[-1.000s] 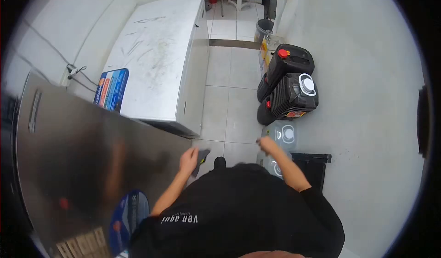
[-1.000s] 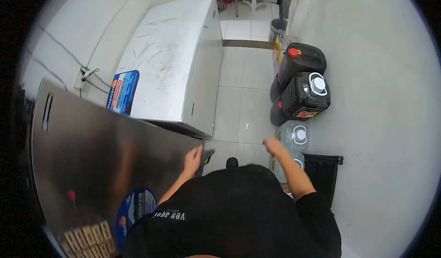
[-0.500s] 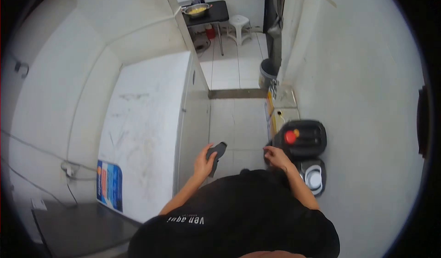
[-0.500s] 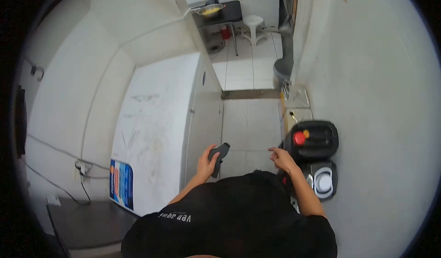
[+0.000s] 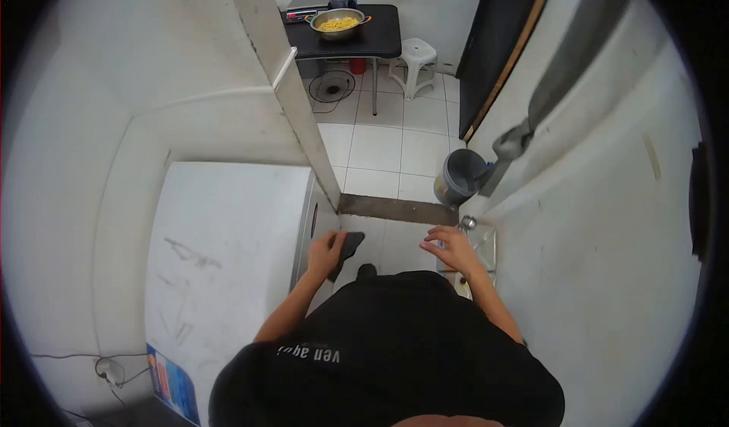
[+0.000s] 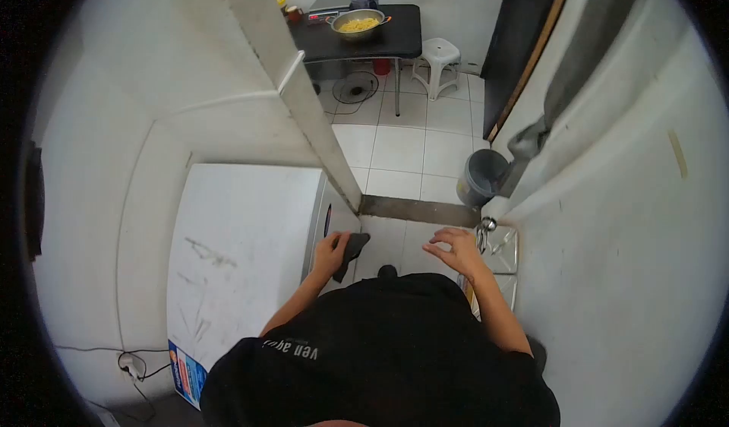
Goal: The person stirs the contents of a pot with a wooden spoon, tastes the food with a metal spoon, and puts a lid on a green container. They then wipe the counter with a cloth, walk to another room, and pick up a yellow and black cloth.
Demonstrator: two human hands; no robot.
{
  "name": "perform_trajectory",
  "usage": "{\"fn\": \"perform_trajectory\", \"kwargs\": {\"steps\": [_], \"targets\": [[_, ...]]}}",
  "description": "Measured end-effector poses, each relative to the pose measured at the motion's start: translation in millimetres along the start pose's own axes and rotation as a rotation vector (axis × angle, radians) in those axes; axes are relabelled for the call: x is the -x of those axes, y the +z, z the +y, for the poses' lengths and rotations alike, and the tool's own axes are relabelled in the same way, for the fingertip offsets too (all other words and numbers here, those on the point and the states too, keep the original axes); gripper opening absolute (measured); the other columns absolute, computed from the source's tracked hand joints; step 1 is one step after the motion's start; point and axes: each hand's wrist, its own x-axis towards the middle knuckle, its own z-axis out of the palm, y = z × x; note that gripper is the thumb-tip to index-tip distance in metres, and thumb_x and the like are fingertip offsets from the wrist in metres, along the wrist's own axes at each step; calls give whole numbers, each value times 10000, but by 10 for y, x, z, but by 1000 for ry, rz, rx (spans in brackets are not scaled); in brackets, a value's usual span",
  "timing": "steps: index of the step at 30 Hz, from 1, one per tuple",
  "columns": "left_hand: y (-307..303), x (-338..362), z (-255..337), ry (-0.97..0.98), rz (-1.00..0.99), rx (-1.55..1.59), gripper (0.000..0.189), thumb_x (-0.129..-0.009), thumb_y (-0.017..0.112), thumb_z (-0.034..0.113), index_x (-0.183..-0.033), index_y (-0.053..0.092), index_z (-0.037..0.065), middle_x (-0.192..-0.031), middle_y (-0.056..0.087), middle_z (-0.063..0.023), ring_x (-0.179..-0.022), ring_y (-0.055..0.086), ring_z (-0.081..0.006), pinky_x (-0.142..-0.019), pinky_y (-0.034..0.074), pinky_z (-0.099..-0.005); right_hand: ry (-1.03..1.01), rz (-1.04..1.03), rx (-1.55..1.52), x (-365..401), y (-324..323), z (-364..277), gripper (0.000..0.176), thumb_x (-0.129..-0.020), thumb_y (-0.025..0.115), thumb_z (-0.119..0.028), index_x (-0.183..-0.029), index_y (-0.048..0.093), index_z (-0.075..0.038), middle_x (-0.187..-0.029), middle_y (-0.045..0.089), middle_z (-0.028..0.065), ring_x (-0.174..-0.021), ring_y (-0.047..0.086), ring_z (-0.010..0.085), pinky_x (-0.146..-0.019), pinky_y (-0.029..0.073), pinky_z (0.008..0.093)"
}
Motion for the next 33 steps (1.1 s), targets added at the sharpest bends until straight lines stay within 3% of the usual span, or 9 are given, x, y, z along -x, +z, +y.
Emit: {"fn": "perform_trajectory", "kwargs": {"steps": [6, 11, 16, 19, 21, 24, 27, 29, 33], "targets": [[378, -2127, 734, 224, -40, 104, 383, -886, 632, 347, -1122, 582, 49, -891, 658, -197, -792, 653, -300, -685, 488, -372, 4, 78, 13, -1517, -560, 715, 372, -764, 758, -347, -1012, 700, -76, -1261, 557, 161, -1236, 469, 366, -983, 410, 428], [556, -3430, 740, -33, -31, 105, 363, -897, 624, 264, -1176, 560, 41, -1001, 650, -175, -899, 637, -252, -794, 491, -342, -41, 23, -79, -3079, -691, 1295, 356, -839, 692, -186, -1167, 625, -67, -1310, 489, 202, -1203, 505, 321, -920, 463, 372], [644, -4110, 590, 41, 275, 144, 270, -906, 606, 230, -1108, 620, 51, -1020, 657, -149, -946, 627, -255, -815, 483, -348, 117, -438, -351, -4745, -851, 1408, 287, -886, 620, -127, -1162, 616, -45, -919, 675, 159, -694, 683, 264, -650, 541, 355], [667, -4559, 571, -95, 323, 97, 280, -914, 610, 265, -1069, 618, 32, -886, 673, -137, -807, 651, -205, -724, 497, -326, -357, -470, 67, -5878, -781, 1386, 293, -892, 627, -324, -948, 694, -45, -727, 680, 132, -530, 636, 259, -533, 504, 352], [659, -4834, 455, -223, 343, 79, 287, -915, 612, 289, -1044, 622, 34, -830, 675, -130, -755, 653, -203, -686, 498, -327, -333, -542, -21, -6529, -602, 1243, 361, -871, 625, -411, -916, 698, -60, -747, 684, 122, -565, 636, 278, -533, 491, 356], [683, -5356, 66, -271, 470, 135, 303, -917, 610, 313, -1024, 619, 29, -765, 672, -118, -708, 650, -205, -654, 493, -329, -769, -471, 69, -7440, -105, 1147, 334, -852, 648, -406, -935, 700, -86, -858, 699, 88, -887, 654, 271, -867, 466, 430], [696, -5859, -603, -261, 701, 195, 327, -916, 599, 354, -1046, 626, 55, -800, 680, -136, -741, 664, -261, -657, 498, -363, -989, -406, -5, -8169, 645, 1128, 346, -851, 649, -410, -973, 688, -89, -974, 685, 97, -1001, 619, 263, -952, 412, 471], [639, -6187, -1083, -540, 865, 250, 344, -919, 596, 353, -1067, 619, 43, -827, 678, -131, -754, 654, -215, -673, 501, -351, -1080, -472, 24, -8666, 1191, 1209, 329, -846, 664, -372, -998, 675, -80, -1079, 648, 124, -1058, 591, 286, -938, 436, 436], [319, -6694, -1639, -610, 1212, 352, 364, -909, 615, 323, -1092, 606, 8, -894, 674, -139, -799, 640, -208, -716, 505, -326, -1072, -732, -19, -9584, 2038, 1373, 299, -860, 656, -268, -1067, 654, -51, -1219, 565, 201, -1102, 561, 364, -932, 458, 421]]}}
